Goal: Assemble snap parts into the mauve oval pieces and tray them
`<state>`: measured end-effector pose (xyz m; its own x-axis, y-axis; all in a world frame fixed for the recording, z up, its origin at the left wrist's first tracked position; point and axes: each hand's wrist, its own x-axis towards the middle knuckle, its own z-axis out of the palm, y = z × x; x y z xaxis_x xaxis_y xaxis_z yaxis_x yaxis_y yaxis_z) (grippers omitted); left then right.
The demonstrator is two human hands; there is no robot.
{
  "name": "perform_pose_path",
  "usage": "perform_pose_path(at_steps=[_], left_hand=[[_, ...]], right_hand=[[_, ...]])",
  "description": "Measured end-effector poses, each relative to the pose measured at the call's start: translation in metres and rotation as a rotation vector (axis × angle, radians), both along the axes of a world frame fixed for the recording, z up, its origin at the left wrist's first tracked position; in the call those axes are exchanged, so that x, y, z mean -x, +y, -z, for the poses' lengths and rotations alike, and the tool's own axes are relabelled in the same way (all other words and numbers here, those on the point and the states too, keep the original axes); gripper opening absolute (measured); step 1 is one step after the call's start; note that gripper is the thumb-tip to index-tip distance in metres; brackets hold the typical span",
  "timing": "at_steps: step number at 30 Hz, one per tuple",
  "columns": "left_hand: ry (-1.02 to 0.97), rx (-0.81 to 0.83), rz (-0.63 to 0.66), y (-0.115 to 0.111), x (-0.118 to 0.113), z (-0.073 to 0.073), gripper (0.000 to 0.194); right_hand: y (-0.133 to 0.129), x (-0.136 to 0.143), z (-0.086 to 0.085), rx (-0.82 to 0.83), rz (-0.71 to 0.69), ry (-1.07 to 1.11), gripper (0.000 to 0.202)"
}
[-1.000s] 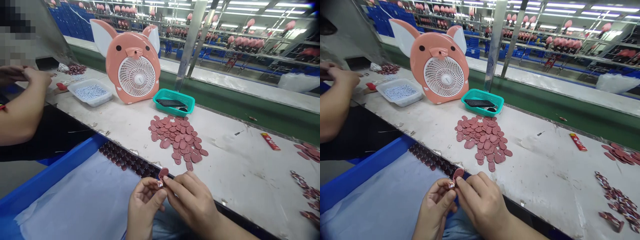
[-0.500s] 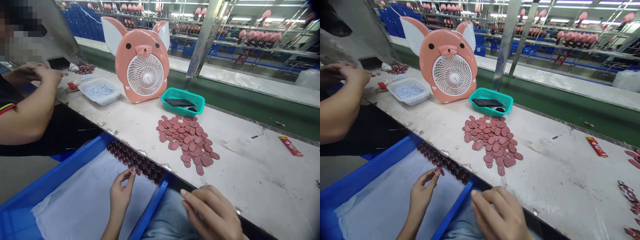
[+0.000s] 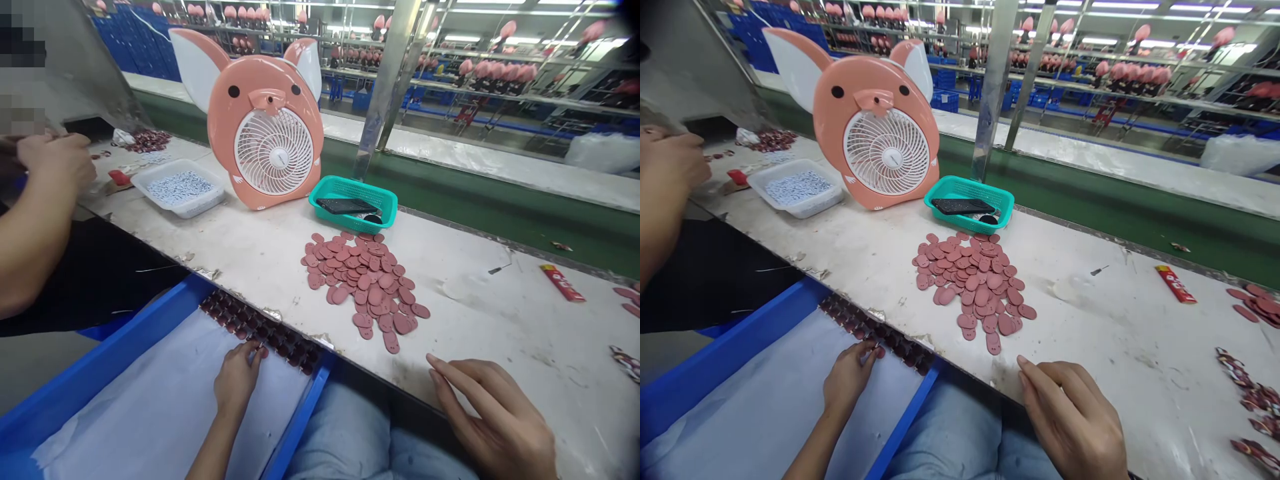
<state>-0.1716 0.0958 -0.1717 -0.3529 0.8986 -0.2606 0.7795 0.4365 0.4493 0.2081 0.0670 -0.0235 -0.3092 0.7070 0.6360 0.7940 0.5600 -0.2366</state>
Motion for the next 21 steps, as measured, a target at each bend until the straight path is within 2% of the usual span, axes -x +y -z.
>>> perform_pose_path(at_steps=[4,6,7,9,11,12,14,15,17,19,21], left_hand=[[0.022,-0.078,-0.020,-0.001,-0.001,-0.002,0.021],[0.051,-0.209,-0.058,-0.006,-0.009,-0.012,0.023],[0.065,-0.299,-0.067,-0.009,-0.016,-0.020,0.026],[0.078,-0.501,-0.037,-0.012,-0.036,-0.040,0.027],[0.054,-0.659,0.085,-0.010,-0.062,-0.063,0.021],[0.022,-0.700,0.193,-0.006,-0.076,-0.075,0.019],[-0.054,-0.735,0.445,0.005,-0.102,-0.097,0.027],[-0.082,-0.728,0.548,0.012,-0.113,-0.105,0.032],[-0.110,-0.707,0.636,0.025,-0.129,-0.118,0.034],[-0.107,-0.687,0.596,0.034,-0.138,-0.125,0.031],[-0.098,-0.671,0.512,0.037,-0.145,-0.130,0.026]], right_hand=[[0.007,-0.010,-0.001,-0.017,0.098,0.019,0.035],[0.014,-0.020,0.000,0.013,0.286,0.135,0.026],[0.018,-0.026,0.000,0.044,0.401,0.220,0.030],[0.031,-0.039,0.003,0.131,0.583,0.375,0.055],[0.047,-0.051,0.007,0.234,0.629,0.441,0.082],[0.055,-0.055,0.010,0.286,0.620,0.442,0.089],[0.073,-0.063,0.015,0.391,0.618,0.447,0.093],[0.081,-0.065,0.017,0.431,0.624,0.450,0.089],[0.096,-0.069,0.019,0.488,0.626,0.460,0.069],[0.106,-0.071,0.018,0.523,0.598,0.479,0.044],[0.110,-0.070,0.014,0.535,0.552,0.529,0.032]])
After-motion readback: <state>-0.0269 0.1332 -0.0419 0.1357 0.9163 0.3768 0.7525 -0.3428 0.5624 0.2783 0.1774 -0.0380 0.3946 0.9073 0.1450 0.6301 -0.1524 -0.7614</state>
